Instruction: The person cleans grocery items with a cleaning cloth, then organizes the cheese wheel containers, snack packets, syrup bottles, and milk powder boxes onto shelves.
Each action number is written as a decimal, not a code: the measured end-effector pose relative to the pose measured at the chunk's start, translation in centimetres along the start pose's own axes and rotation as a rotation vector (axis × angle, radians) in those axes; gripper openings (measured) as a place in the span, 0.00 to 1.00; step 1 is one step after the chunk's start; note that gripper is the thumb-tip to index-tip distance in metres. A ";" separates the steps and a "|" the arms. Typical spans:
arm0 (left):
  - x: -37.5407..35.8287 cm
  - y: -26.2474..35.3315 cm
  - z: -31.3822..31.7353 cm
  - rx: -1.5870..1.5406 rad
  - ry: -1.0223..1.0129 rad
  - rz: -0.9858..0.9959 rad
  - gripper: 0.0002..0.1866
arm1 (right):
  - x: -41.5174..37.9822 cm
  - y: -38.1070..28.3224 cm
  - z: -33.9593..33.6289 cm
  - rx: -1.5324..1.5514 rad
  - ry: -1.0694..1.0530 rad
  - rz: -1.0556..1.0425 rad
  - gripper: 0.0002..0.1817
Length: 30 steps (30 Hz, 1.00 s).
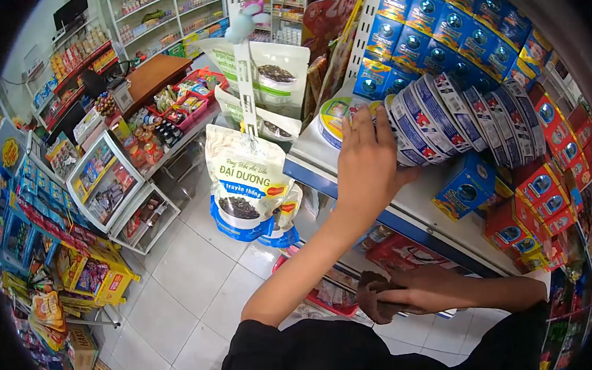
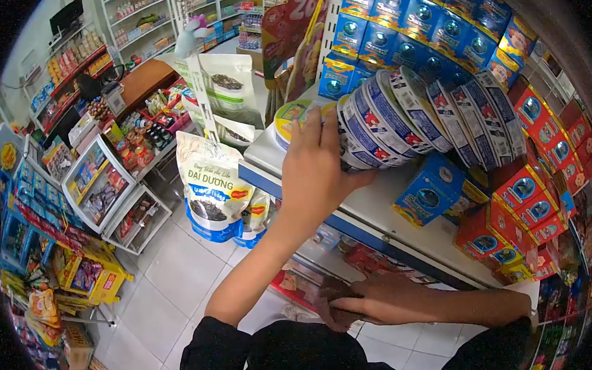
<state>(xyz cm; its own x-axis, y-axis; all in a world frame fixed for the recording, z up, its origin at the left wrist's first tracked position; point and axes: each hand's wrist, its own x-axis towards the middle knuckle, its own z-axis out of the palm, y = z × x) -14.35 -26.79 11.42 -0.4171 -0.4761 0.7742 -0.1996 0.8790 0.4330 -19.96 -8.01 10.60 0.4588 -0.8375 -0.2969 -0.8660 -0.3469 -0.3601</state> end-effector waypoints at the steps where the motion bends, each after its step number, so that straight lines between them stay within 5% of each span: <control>1: 0.0 0.1 0.0 -0.003 0.001 -0.010 0.48 | -0.1 0.0 -0.1 -0.018 -0.021 0.016 0.18; 8: -0.1 0.0 0.1 -0.002 0.011 -0.019 0.47 | 0.1 -0.6 -0.3 -0.005 -0.154 0.065 0.16; 12: -0.1 0.2 0.0 -0.024 -0.031 -0.043 0.46 | -0.2 0.0 0.3 -0.027 -0.016 -0.014 0.10; 15: 0.0 0.4 -0.1 0.013 -0.015 -0.007 0.44 | -0.6 1.1 1.9 -0.152 0.002 -0.058 0.21; 20: 0.2 1.1 -0.4 -0.004 -0.019 -0.046 0.45 | -0.5 0.6 1.2 -0.162 -0.073 -0.016 0.22; 23: 0.3 1.3 -0.3 -0.004 -0.023 -0.052 0.45 | -0.7 0.7 2.1 -0.053 0.157 -0.033 0.08; 30: 0.3 1.2 -0.4 -0.008 -0.013 -0.026 0.44 | -0.7 0.6 2.2 -0.081 0.095 -0.022 0.11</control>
<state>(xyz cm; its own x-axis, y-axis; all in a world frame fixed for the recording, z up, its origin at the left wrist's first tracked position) -14.33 -25.88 12.31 -0.4235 -0.4982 0.7566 -0.2037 0.8662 0.4563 -20.38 -6.70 8.61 0.4608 -0.8639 -0.2034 -0.8707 -0.3957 -0.2921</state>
